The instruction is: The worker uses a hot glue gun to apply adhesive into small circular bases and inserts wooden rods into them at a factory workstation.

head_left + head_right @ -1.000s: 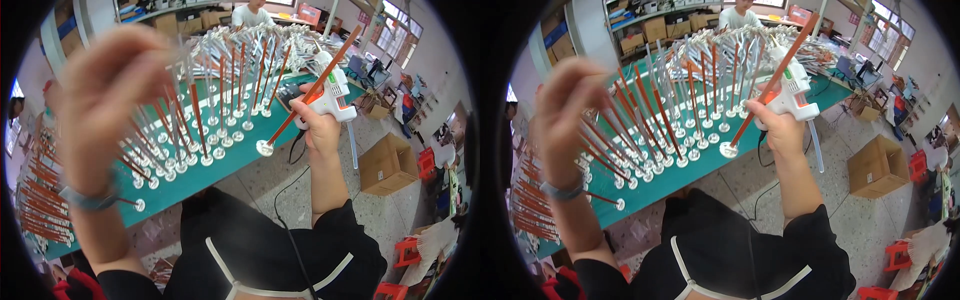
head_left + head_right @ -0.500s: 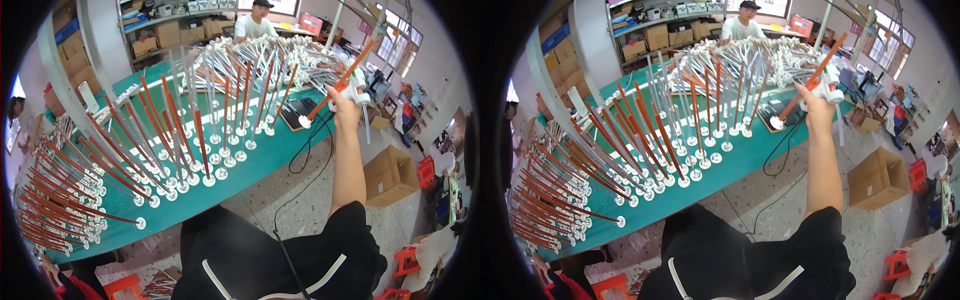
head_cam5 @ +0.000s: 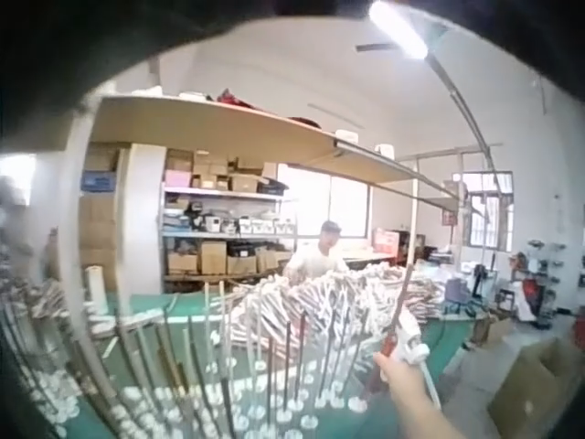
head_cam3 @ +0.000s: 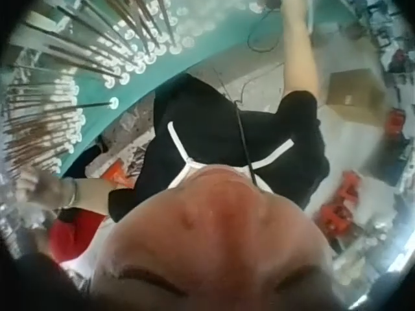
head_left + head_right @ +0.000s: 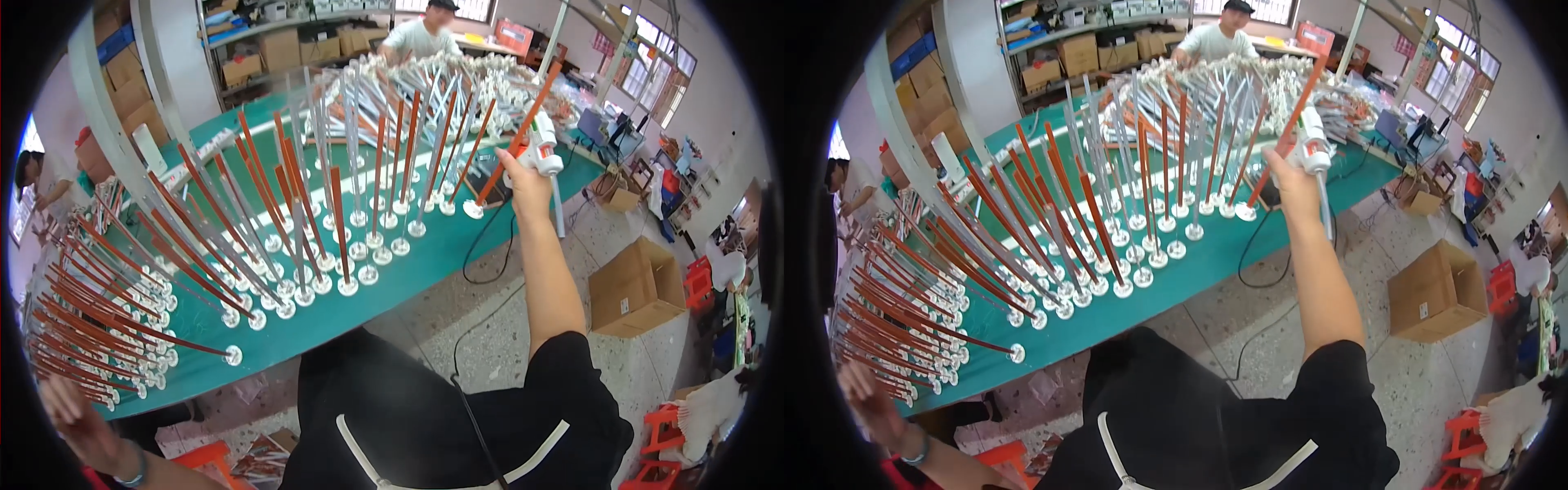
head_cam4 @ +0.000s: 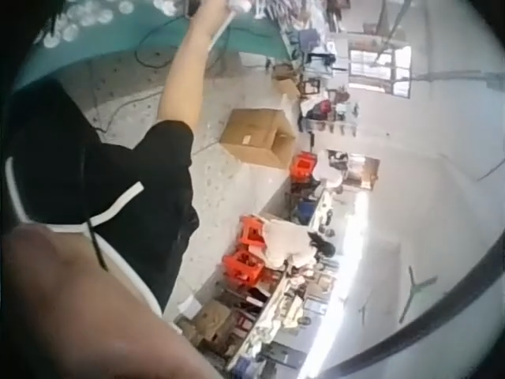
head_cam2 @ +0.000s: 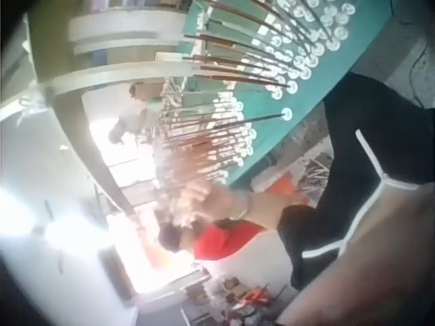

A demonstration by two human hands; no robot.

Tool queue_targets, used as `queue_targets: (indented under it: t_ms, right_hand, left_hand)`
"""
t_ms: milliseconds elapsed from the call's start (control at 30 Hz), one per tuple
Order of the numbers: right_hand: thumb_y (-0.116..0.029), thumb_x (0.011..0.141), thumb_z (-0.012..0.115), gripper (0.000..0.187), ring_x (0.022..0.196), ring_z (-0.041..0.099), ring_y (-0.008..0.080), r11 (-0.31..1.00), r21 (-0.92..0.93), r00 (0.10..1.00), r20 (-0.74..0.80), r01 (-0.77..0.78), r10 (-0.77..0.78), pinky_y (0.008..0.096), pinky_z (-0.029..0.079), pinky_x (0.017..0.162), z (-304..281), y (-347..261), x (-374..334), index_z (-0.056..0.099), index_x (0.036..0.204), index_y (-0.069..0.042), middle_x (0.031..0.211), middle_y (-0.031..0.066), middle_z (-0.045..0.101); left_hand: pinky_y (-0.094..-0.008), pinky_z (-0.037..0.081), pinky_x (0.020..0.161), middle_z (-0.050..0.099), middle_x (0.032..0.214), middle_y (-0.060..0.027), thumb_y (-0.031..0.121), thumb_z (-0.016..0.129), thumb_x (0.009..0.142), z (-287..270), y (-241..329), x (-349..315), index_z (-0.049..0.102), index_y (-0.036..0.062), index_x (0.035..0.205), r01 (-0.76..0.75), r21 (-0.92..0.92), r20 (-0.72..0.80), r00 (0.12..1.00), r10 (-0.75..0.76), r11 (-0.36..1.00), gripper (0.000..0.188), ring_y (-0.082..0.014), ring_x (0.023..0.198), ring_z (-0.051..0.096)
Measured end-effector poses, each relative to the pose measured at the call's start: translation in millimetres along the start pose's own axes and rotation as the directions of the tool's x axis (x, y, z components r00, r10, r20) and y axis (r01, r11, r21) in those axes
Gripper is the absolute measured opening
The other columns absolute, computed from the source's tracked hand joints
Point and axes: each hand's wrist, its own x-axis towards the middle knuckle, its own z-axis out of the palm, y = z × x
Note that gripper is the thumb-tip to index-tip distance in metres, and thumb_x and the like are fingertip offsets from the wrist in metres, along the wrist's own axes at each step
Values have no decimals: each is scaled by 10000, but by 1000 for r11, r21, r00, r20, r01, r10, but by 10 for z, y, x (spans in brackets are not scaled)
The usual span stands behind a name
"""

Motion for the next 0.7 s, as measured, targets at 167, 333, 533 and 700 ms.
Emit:
queue_targets:
  t_ms: [167,333,533,700]
  right_hand:
    - [-15,790,761,462,843,608,136,1000,-12,999,-37,-25,24,284,515,733,227,460,-325,469,1148,-21,977,60,606]
    - [-16,798,755,461,901,622,149,971,-235,999,-7,-39,39,292,518,799,241,730,-491,464,1154,3,1028,88,619]
    - [-14,771,762,394,792,610,136,1000,-2,999,-42,-17,17,264,505,665,354,747,-591,501,1066,-2,917,80,612]
    - [-25,758,773,412,803,613,141,999,-34,1000,5,7,-7,268,503,671,342,894,-580,500,1066,-5,933,73,609]
  left_hand:
    - [-247,276,590,302,722,1,216,566,984,-1135,-243,-1103,404,96,807,227,439,-311,946,-90,869,268,-110,661,326]
    - [-245,259,556,372,723,7,184,565,986,-1130,-657,-1504,429,80,831,478,295,-480,823,-304,828,231,-90,635,337]
    - [-227,296,596,438,786,-43,164,532,1000,-1078,-802,-1646,505,41,943,472,360,-335,870,-360,805,137,-115,699,394]
    - [-223,352,629,500,821,-59,131,536,991,-849,-954,-1589,558,15,945,521,391,-326,849,-415,759,126,-128,727,455]
